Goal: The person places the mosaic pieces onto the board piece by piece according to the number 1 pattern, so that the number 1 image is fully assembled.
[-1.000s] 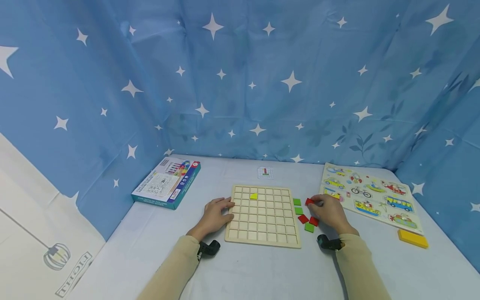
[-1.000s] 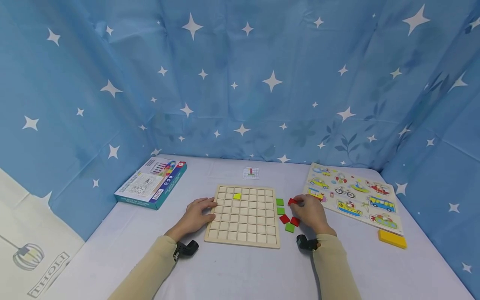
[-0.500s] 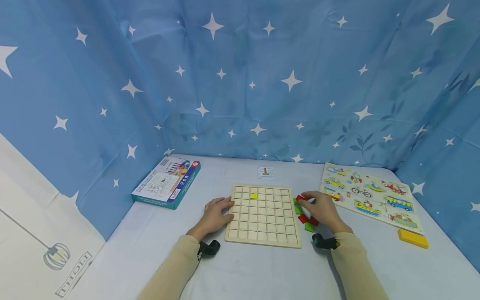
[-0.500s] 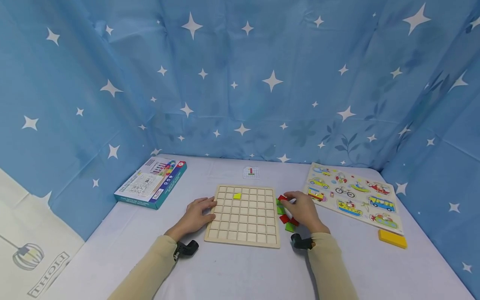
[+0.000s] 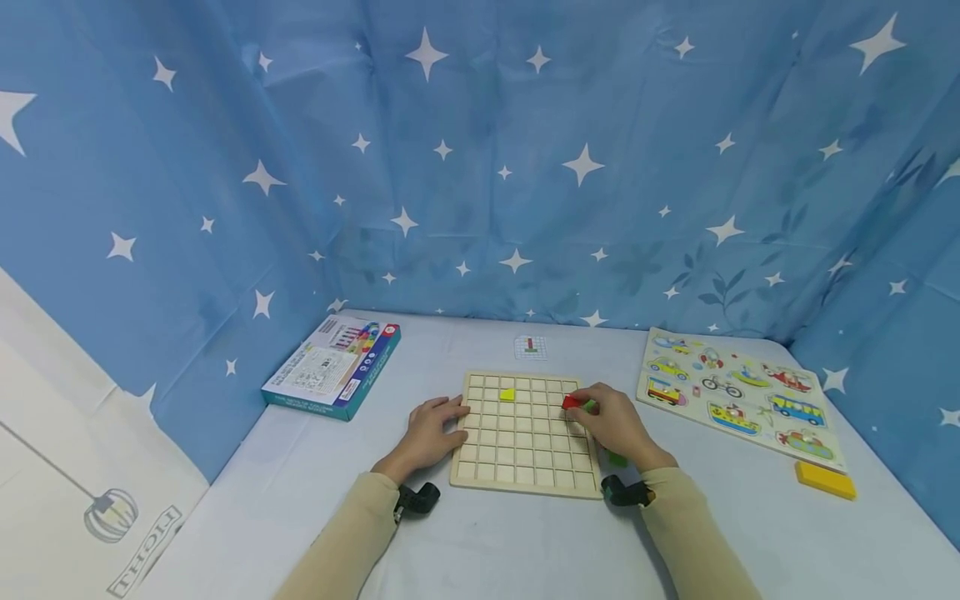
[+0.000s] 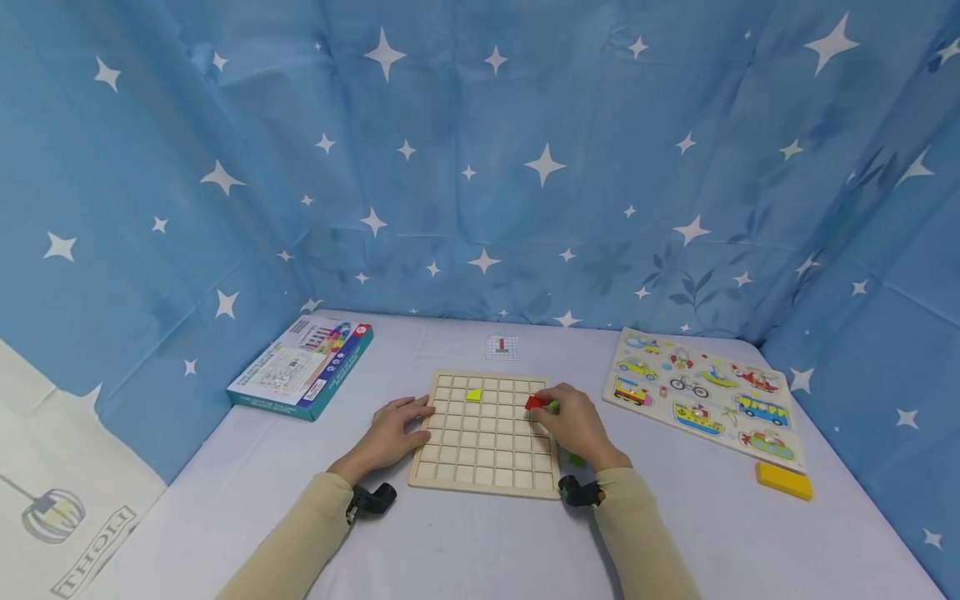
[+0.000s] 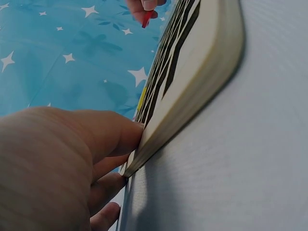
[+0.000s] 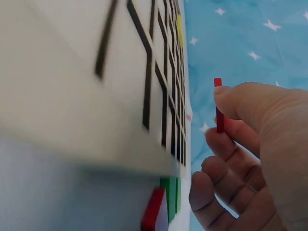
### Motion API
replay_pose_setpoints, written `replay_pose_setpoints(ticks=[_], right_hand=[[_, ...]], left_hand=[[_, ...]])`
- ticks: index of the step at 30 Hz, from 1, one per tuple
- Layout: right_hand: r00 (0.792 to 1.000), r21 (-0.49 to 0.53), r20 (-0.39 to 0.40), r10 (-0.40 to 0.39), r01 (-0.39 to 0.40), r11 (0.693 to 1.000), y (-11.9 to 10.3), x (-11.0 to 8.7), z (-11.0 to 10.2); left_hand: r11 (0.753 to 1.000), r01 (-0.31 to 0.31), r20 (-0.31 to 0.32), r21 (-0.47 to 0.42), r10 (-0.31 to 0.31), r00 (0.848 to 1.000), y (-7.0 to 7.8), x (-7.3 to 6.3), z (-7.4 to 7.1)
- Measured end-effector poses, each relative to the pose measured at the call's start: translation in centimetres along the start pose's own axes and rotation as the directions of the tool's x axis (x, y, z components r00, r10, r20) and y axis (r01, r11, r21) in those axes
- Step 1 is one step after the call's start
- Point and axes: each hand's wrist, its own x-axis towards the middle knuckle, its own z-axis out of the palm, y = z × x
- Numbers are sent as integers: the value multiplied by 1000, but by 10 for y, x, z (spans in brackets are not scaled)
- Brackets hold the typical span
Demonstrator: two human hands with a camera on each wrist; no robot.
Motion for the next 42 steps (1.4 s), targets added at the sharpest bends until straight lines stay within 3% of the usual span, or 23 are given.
replay_pose_setpoints(ticks=[9,19,32,42], right_hand=[[992,4,-53,-113,114,994,-12,1,13],[986,72,-15,-166,167,983,-18,5,23],[990,53,5,-140,140,989,-22,9,23],[992,64,31,-123,120,991,-21,23,33]], left_hand=[[999,52,15,-14,-52,999,0,3,0],[998,53,25,-15,-53,998,2,0,-1],[998,62,41,-27,-60,997,0,0,-2],[995,87,41,-47,-85,996,1,0,-2]])
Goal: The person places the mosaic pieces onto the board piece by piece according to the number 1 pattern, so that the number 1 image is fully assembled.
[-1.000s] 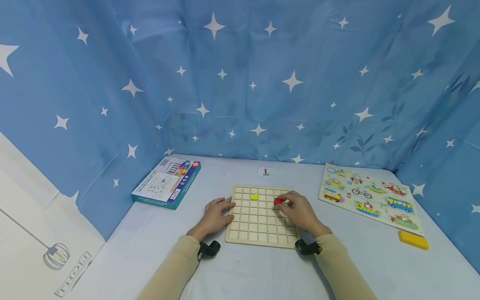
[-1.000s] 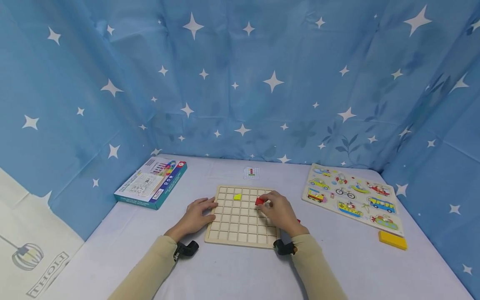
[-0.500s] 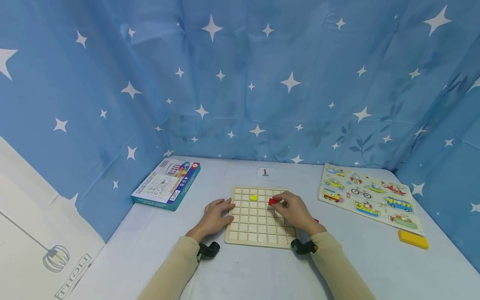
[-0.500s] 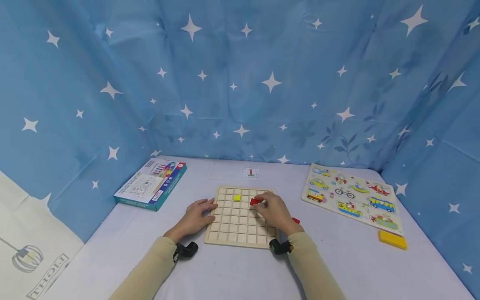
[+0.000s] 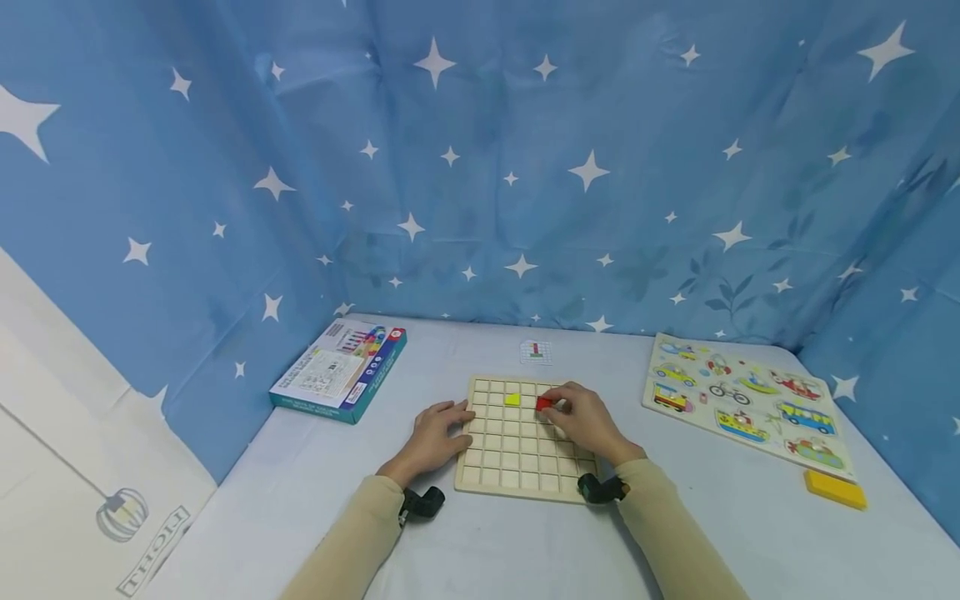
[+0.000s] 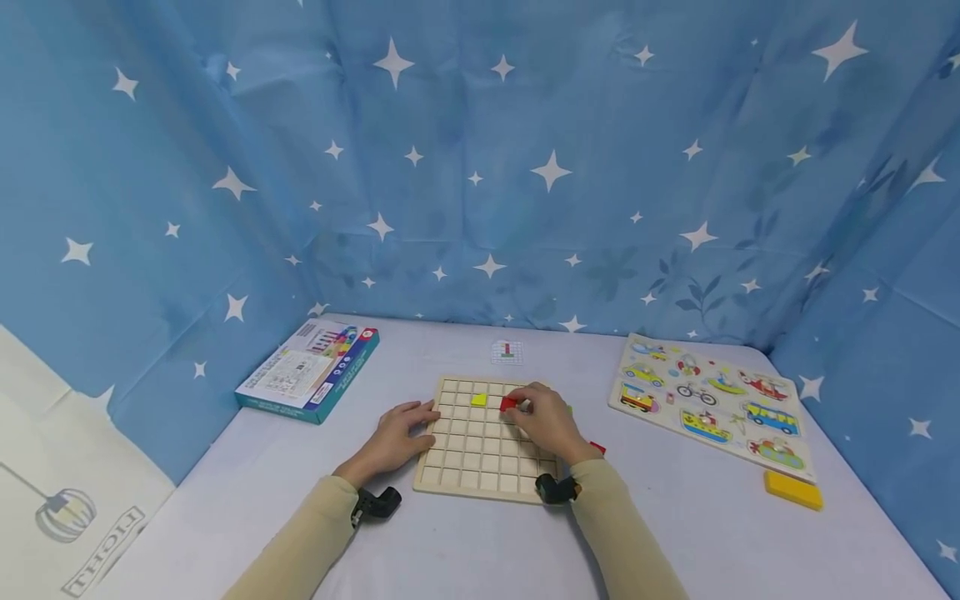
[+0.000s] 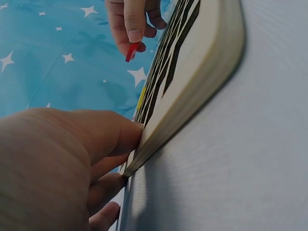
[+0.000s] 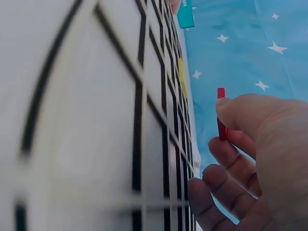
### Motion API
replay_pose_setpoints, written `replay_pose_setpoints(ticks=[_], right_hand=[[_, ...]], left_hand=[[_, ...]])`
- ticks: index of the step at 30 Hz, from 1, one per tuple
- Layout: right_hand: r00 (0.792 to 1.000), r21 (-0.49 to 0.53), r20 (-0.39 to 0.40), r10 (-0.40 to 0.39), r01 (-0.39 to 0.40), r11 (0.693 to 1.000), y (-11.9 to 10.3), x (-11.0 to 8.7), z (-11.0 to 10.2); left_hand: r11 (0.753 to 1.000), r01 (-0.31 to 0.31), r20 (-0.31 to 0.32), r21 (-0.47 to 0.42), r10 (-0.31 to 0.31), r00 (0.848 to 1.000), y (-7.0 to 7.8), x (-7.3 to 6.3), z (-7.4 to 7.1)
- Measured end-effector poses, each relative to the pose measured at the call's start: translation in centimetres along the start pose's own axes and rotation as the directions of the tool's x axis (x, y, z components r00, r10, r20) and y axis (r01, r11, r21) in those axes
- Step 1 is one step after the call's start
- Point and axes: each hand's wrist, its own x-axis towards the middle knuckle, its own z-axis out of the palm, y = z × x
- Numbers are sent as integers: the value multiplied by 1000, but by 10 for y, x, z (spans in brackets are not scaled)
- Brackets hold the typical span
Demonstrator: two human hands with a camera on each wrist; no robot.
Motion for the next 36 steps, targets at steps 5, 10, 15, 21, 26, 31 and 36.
replay_pose_setpoints(ticks=[5,10,15,21,26,31,36], right_hand=[[1000,28,-15,-7,8,1000,-2,4,5],[1000,48,-5,14,-14,999,-9,3,14],[998,34,-40,56,-54,998,-11,4,20],[999,23,-40,34,-33,999,-10,12,18],[1000,39,-29,7,-6,999,-10,18,19],[998,93,-50,42,-37,995,-3,15,25],[991,68,-105,79,-72,995,5,10,28]], left_hand=[[1000,24,6,-10,-24,1000,0,1,1],[999,36,8,-10,-36,999,0,-2,1],[999,39,13,-5,-39,999,0,-4,0],[999,40,2,-11,-40,999,-1,-3,-2],[999,46,8,-12,-46,999,-1,-2,-3],[998,53,5,-20,-53,999,0,-3,-3],[999,33,11,-10,-33,999,0,0,0]])
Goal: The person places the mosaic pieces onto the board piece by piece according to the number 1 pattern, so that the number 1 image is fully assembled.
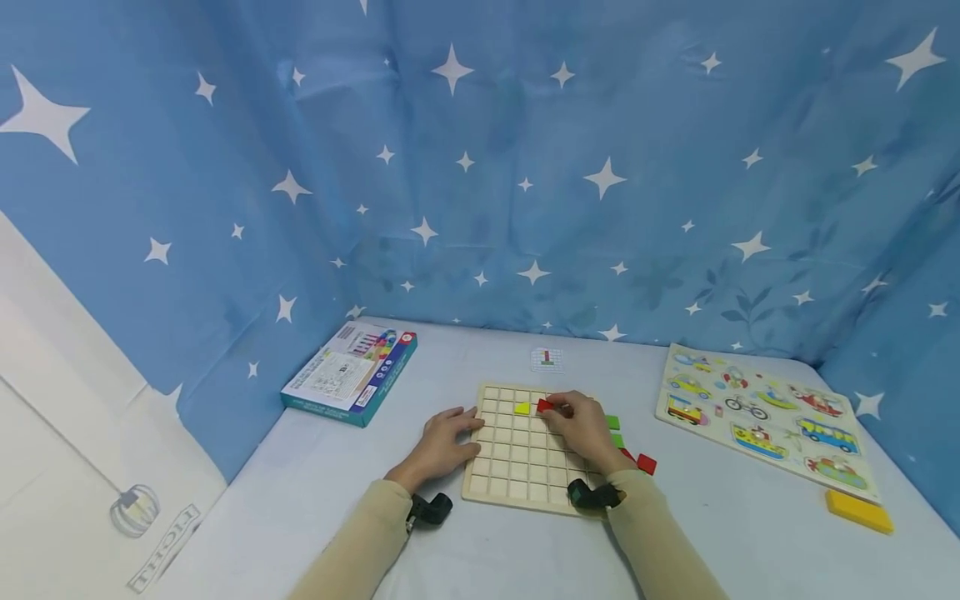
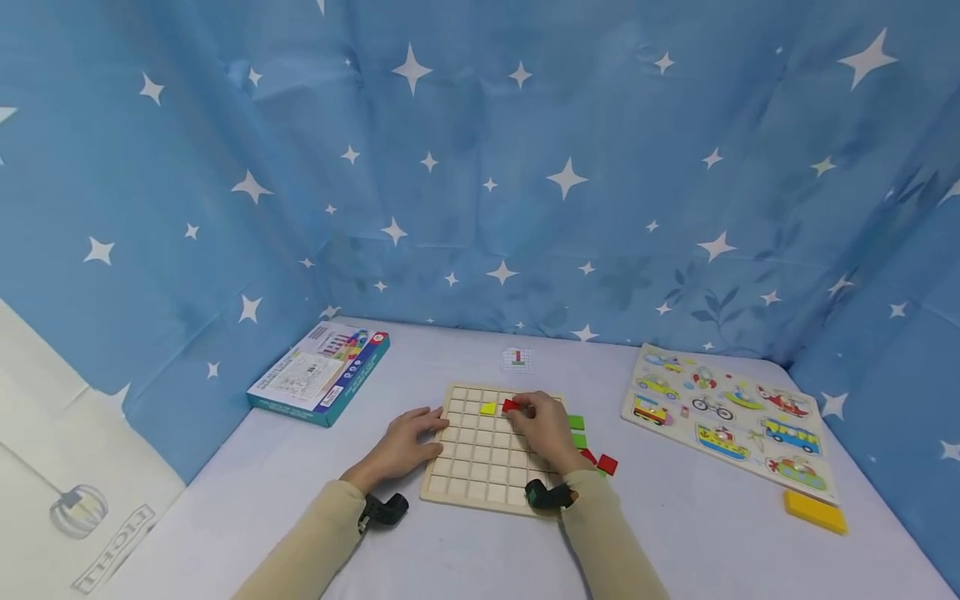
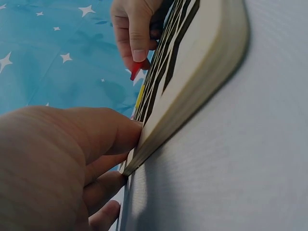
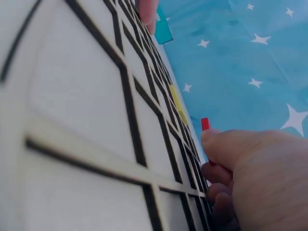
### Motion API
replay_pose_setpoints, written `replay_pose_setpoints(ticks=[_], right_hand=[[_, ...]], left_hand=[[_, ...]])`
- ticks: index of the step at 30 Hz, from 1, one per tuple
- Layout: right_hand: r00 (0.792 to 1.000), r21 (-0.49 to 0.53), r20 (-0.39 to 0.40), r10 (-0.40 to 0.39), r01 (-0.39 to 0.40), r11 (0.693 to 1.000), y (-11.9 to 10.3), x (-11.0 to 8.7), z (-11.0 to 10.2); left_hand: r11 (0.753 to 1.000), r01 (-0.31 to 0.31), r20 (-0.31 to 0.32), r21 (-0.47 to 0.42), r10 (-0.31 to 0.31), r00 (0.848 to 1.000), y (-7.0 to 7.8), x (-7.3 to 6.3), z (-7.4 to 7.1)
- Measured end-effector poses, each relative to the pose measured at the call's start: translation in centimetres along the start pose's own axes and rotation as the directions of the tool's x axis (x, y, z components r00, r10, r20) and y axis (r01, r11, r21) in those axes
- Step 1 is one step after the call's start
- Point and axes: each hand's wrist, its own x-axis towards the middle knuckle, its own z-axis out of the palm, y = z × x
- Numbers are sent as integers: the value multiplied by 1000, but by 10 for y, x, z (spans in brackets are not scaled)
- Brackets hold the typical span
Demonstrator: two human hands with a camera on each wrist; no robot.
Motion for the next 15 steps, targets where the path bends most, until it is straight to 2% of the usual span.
replay_pose_setpoints(ticks=[6,15], right_hand=[[1000,-23,2,-31,31,999,0,1,-2],[999,-38,52,-9,11,999,-2,4,-1]], left_hand=[[999,-28,-3,15,28,1000,2,0,0],[1000,2,5,4,-2,1000,0,-1,0]])
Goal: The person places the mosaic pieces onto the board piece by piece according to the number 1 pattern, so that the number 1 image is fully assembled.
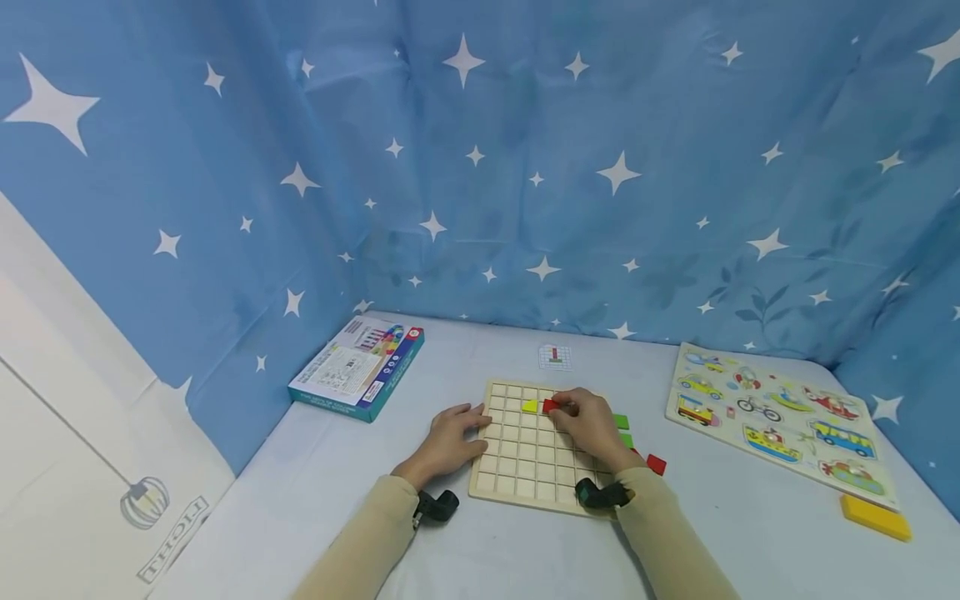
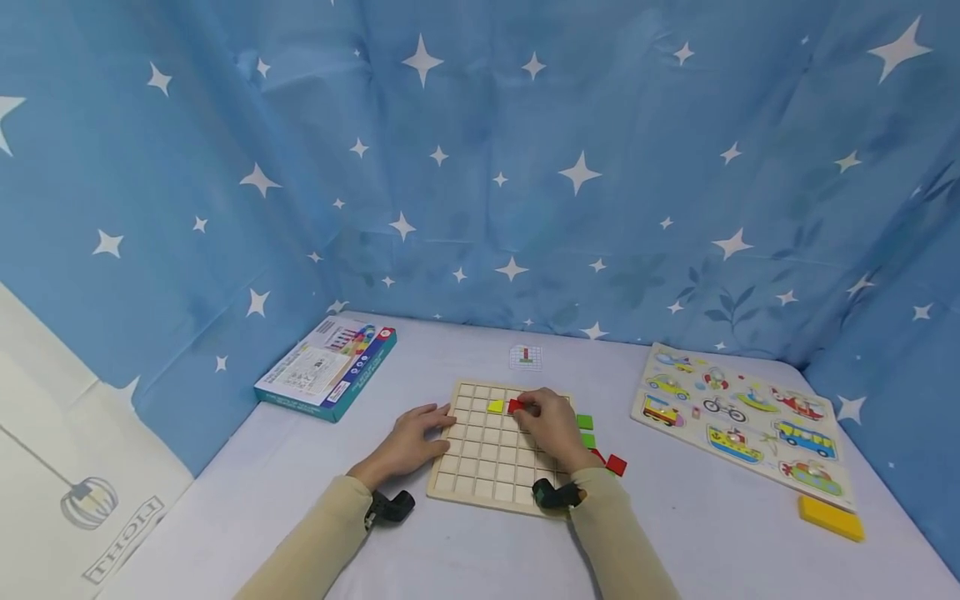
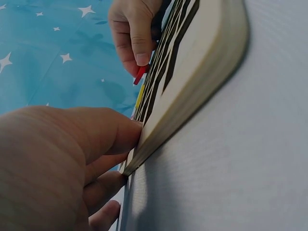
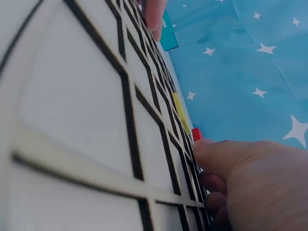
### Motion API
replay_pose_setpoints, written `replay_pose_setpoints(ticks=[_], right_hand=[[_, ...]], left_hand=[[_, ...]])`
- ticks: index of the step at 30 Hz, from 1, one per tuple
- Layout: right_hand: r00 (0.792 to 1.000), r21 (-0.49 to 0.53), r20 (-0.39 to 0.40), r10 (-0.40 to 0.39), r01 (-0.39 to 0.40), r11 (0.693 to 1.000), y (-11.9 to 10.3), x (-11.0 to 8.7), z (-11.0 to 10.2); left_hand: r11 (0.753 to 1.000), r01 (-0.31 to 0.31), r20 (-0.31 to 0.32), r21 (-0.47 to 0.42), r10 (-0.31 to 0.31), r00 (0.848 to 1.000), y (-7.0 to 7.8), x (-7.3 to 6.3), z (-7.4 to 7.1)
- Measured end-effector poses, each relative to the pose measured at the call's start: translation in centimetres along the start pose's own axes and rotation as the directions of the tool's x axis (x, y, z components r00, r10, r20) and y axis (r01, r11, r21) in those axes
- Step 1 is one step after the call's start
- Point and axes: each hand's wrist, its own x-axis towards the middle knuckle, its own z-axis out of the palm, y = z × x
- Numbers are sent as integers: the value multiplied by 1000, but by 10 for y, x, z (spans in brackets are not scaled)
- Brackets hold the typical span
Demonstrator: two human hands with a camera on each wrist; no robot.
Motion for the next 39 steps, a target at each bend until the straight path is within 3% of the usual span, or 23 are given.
replay_pose_setpoints(ticks=[15,24,39], right_hand=[[999,-42,23,-25,26,999,-1,3,1],[998,-72,47,35,-32,997,-6,6,2],[999,-85,51,18,-14,996,-6,7,2]], left_hand=[[1000,-6,5,-10,6,1000,2,0,-1],[1000,-5,3,-14,5,1000,2,-1,-1],[1000,4,-8,-20,-4,1000,1,-1,1]])
